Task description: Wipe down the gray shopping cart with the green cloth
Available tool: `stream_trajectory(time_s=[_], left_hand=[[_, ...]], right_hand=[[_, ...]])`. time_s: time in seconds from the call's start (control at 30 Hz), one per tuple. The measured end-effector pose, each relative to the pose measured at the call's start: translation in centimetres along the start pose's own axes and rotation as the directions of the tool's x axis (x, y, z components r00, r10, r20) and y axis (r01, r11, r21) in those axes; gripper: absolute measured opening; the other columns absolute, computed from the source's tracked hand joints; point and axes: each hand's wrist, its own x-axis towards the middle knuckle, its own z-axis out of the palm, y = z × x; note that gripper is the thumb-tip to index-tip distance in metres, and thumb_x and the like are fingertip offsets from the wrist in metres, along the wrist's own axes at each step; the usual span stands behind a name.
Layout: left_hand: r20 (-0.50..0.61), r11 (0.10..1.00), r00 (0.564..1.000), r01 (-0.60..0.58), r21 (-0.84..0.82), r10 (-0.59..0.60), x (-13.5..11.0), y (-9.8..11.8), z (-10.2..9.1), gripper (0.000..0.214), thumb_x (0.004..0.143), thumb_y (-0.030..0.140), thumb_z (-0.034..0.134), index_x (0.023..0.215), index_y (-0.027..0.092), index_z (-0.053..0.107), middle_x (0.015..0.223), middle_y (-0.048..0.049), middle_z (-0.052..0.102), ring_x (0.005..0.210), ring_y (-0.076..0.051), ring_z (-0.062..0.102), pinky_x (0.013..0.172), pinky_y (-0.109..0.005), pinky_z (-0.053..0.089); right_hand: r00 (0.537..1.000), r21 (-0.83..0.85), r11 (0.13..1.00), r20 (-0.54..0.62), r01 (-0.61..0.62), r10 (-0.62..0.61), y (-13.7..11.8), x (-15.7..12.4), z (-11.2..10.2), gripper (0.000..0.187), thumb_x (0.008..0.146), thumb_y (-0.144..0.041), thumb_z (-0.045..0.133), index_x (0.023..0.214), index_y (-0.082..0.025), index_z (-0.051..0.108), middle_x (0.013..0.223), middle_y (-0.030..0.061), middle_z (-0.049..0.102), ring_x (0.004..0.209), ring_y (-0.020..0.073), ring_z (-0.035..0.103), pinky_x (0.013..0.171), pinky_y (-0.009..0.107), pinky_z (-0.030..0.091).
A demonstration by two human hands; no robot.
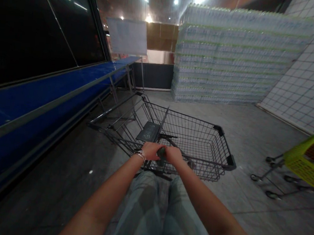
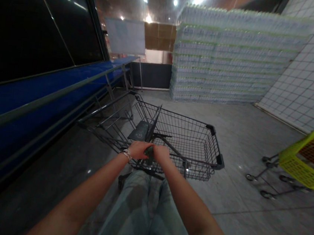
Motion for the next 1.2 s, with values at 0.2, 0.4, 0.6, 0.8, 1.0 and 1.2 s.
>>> stream_trajectory(time_s=[0.2,0.4,0.6,0.8,1.0,1.2], left_hand=[[-0.037,0.998,0.999,0.034,-0.061,-0.036,-0.3,0.0,0.5,0.056,0.084,0.064,0.063,0.128,0.031,0.060,0.120,-0.0041,0.071,0.111,-0.024,0.065,0.090,-0.031,0.048],[-0.061,0.998,0.997,-0.035,0.053,0.038,-0.5,-0.4,0.1,0.031,0.096,0.044,0.055,0.121,0.027,0.064,0.110,-0.0061,0.072,0.110,-0.021,0.062,0.100,-0.036,0.038],[-0.015,0.992,1.000,0.011,0.126,-0.009,-2.8,-6.3,-1.3,0.026,0.095,0.039,0.058,0.117,0.027,0.063,0.112,-0.0061,0.071,0.112,-0.020,0.060,0.108,-0.036,0.032],[-0.061,0.958,0.985,0.171,0.229,-0.161,-9.2,-15.8,-3.8,0.023,0.086,0.025,0.065,0.109,0.022,0.065,0.123,-0.0095,0.069,0.131,-0.025,0.051,0.115,-0.042,0.026],[0.101,0.956,0.975,0.171,0.238,-0.199,-5.8,-10.7,-2.5,0.028,0.091,0.037,0.060,0.112,0.018,0.061,0.111,-0.0158,0.070,0.108,-0.027,0.066,0.097,-0.039,0.046],[0.169,0.975,0.978,0.086,0.206,-0.122,-1.2,-2.9,-1.7,0.020,0.089,0.015,0.057,0.109,0.015,0.060,0.109,-0.0183,0.070,0.102,-0.028,0.070,0.088,-0.039,0.054]], right_hand=[[0.997,0.033,0.999,-0.082,0.006,-0.004,0.4,-1.7,0.4,0.032,0.097,-0.040,0.049,0.118,-0.021,0.062,0.113,0.0128,0.071,0.106,0.0248,0.066,0.085,0.032,0.046],[0.992,0.027,0.999,-0.121,-0.032,0.035,4.9,-4.6,1.1,0.022,0.098,-0.035,0.048,0.110,-0.023,0.062,0.108,0.0091,0.072,0.101,0.0216,0.066,0.081,0.028,0.042],[0.985,0.018,0.989,-0.091,-0.147,0.148,9.4,-6.5,2.0,0.022,0.096,-0.036,0.050,0.108,-0.023,0.063,0.103,0.0081,0.072,0.095,0.0225,0.066,0.081,0.031,0.040],[0.944,-0.013,0.979,-0.268,-0.202,0.191,10.7,-7.9,3.7,0.021,0.094,-0.032,0.052,0.109,-0.023,0.063,0.107,0.0086,0.071,0.108,0.0248,0.060,0.107,0.044,0.025],[0.932,0.039,0.980,-0.302,-0.197,0.199,9.8,-7.6,4.1,0.023,0.093,-0.038,0.053,0.108,-0.023,0.063,0.108,0.0087,0.071,0.108,0.0255,0.057,0.101,0.045,0.026],[0.937,0.066,0.976,-0.271,-0.210,0.220,10.2,-7.4,3.6,0.024,0.092,-0.040,0.053,0.105,-0.023,0.064,0.107,0.0085,0.070,0.108,0.0254,0.057,0.097,0.044,0.027]])
